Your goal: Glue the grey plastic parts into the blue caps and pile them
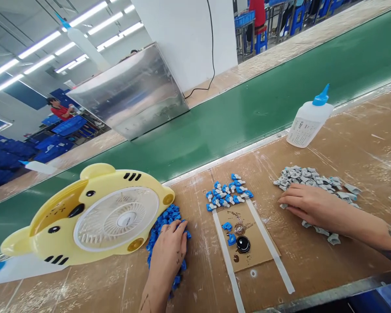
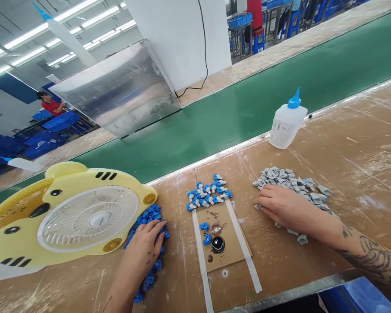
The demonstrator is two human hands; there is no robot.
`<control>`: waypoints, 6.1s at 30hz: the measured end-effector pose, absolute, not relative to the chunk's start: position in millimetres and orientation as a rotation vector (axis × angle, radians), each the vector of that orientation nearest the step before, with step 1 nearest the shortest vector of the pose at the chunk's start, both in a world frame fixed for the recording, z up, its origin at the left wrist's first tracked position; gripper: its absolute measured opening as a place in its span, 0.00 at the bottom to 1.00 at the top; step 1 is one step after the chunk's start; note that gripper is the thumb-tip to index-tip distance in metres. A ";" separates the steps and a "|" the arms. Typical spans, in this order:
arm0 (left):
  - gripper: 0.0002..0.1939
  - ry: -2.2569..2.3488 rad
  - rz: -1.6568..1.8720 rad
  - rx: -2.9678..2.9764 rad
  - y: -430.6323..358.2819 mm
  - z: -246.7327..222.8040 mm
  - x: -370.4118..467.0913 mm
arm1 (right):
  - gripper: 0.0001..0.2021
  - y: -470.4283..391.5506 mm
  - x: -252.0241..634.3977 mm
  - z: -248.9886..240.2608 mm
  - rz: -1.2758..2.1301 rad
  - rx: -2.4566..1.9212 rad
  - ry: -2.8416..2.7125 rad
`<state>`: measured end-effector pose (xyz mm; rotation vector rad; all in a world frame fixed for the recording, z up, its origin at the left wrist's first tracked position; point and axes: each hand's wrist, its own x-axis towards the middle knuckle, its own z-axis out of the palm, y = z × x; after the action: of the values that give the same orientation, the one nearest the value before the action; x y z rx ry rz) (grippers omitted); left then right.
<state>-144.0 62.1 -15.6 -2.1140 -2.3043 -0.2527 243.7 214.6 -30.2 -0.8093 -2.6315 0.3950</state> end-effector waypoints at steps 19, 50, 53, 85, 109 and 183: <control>0.14 -2.347 -0.232 -2.088 90.3 -16.5 -127.9 | 0.14 155.6 194.9 -36.9 1.396 -1.060 -1.973; 0.11 -2.753 -2.702 -1.153 34.5 -34.8 -31.2 | 0.11 154.1 187.3 -49.3 1.746 -0.969 -1.620; 0.12 -2.831 -2.516 -1.250 36.2 -33.1 -21.4 | 0.11 152.5 187.4 -48.7 1.680 -0.991 -1.647; 0.11 -2.520 -1.196 -2.149 49.9 -37.1 -11.1 | 0.13 151.6 191.8 -52.8 1.301 -0.811 -1.882; 0.20 -2.792 -2.785 -0.986 49.3 -28.7 11.0 | 0.15 105.6 154.1 -36.1 1.058 -0.746 -1.729; 0.07 -2.617 -1.679 -1.847 35.1 -49.9 -11.9 | 0.10 155.5 218.2 -29.8 1.408 -0.881 -2.058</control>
<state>-11.9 35.1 -49.9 -1.8468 -2.6168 -1.6787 218.2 155.5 -29.8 -0.8814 -2.0575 1.4083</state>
